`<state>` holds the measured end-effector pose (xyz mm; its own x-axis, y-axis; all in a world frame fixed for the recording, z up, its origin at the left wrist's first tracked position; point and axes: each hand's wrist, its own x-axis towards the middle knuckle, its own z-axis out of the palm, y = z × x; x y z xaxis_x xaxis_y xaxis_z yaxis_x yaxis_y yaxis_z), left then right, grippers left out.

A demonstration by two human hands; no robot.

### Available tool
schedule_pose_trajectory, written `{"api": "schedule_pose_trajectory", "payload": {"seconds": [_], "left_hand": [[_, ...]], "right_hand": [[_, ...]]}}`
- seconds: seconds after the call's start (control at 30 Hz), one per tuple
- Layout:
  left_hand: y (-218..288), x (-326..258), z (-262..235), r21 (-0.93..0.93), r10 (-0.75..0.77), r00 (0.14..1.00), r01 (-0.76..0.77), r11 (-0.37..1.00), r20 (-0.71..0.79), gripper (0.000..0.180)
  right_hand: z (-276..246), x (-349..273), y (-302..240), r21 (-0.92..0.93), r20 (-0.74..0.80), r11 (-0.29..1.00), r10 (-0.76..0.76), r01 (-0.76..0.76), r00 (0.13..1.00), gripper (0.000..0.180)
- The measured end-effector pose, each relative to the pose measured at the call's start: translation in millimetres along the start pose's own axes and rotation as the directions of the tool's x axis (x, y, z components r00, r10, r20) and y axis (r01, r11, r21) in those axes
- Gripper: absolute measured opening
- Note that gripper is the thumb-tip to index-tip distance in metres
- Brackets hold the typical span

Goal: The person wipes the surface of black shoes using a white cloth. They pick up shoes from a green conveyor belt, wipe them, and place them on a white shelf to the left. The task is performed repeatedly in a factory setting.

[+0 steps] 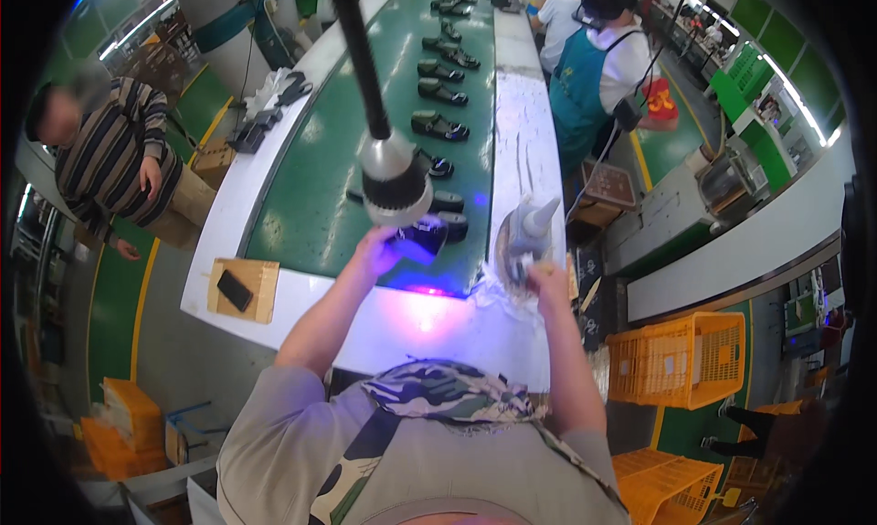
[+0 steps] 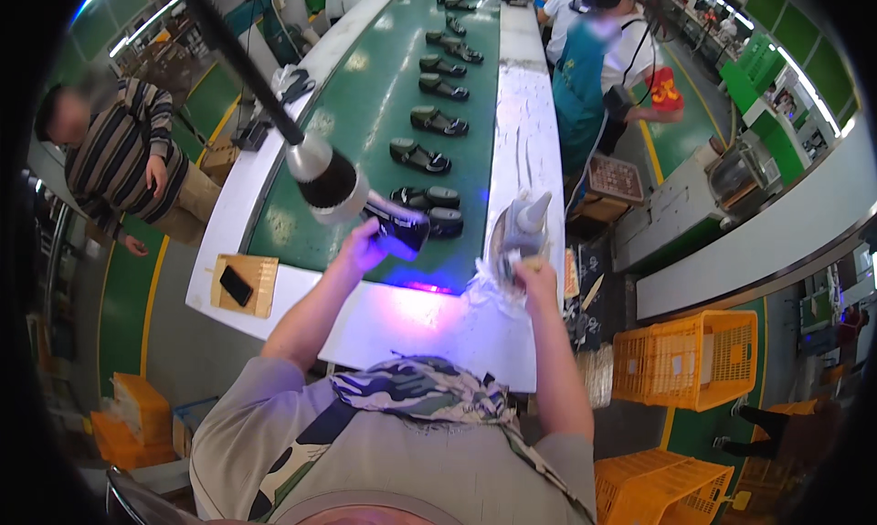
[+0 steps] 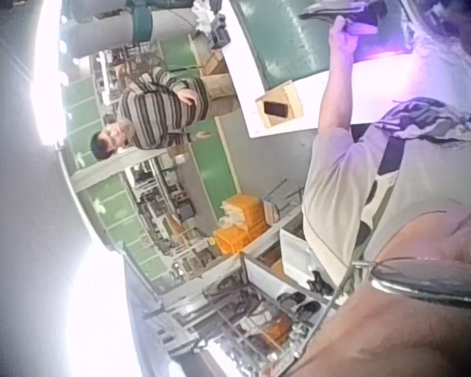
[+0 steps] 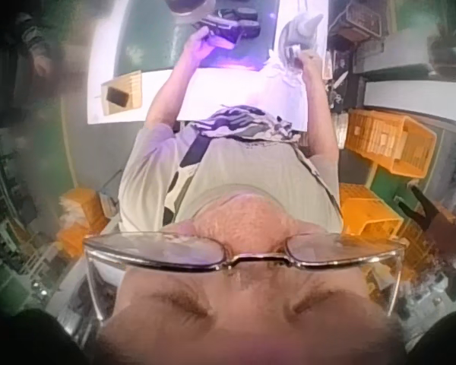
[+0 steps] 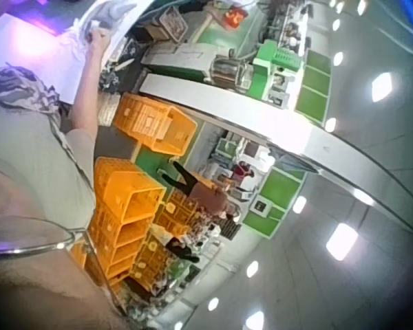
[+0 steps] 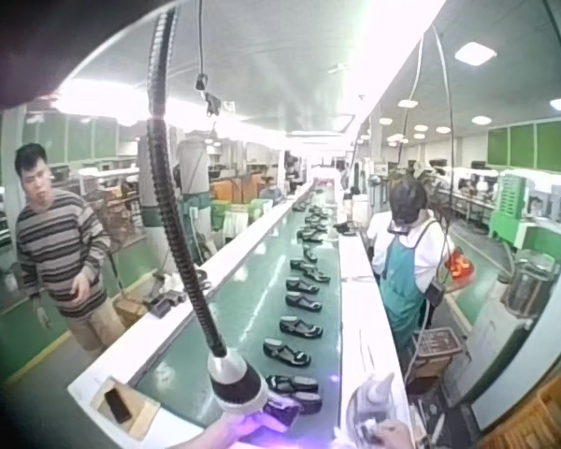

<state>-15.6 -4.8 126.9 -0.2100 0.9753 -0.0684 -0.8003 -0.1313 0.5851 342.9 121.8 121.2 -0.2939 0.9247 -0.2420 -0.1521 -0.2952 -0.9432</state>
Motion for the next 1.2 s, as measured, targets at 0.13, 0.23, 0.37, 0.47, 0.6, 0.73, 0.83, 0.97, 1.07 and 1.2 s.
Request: {"api": "schedule_pose_trajectory", "payload": {"seconds": [0.13,0.23,0.37,0.47,0.6,0.73,0.83,0.97,1.07,1.2], "left_hand": [[48.7,-32.7,44.9,0.578,0.289,0.948,-0.313,0.754,0.136,0.061],[69.2,-60.6,63.2,0.91,0.378,0.852,-0.411,0.051,0.363,0.067],[95.9,-86.3,73.7,0.648,0.286,0.593,-0.594,-0.477,0.753,0.048],[104.0,-94.9,84.3,0.563,0.211,0.55,-0.619,-0.547,0.808,0.047],[112.3,-97.8,87.3,0.561,0.202,0.567,-0.58,-0.591,0.799,0.048],[113.2,-91.1,91.4,0.554,0.184,0.575,-0.575,-0.602,0.797,0.048],[108.8,-80.9,100.0,0.541,0.166,0.569,-0.59,-0.6,0.805,0.047],[100.4,-65.7,108.2,0.519,0.192,0.509,-0.642,-0.565,0.839,0.051],[93.0,-62.0,102.4,0.611,0.177,0.609,-0.64,-0.466,0.773,0.048],[90.7,-48.8,89.4,0.652,0.142,0.681,-0.587,-0.481,0.718,0.051]], "right_hand": [[67.4,49.0,-30.3,-0.082,0.147,0.997,0.003,0.009,0.989,0.017],[123.6,65.5,-48.5,-0.09,0.245,0.992,-0.069,0.093,0.967,0.022],[192.9,54.0,-62.3,0.043,0.467,0.993,-0.119,0.112,0.876,0.024],[230.4,48.6,-51.0,0.135,0.578,0.99,-0.112,0.041,0.808,0.022],[250.7,21.6,-64.9,0.172,0.522,0.984,-0.14,0.057,0.841,0.022],[251.8,10.7,-84.2,0.174,0.479,0.978,-0.184,0.113,0.858,0.02],[246.6,32.1,-71.7,0.21,0.481,0.966,-0.239,0.153,0.843,0.02],[234.0,40.7,-69.4,0.167,0.514,0.966,-0.257,0.198,0.819,0.019],[225.4,42.5,-68.0,0.192,0.563,0.964,-0.264,0.186,0.784,0.019],[219.1,36.3,-71.8,0.21,0.653,0.977,-0.172,0.042,0.738,0.02]]}}
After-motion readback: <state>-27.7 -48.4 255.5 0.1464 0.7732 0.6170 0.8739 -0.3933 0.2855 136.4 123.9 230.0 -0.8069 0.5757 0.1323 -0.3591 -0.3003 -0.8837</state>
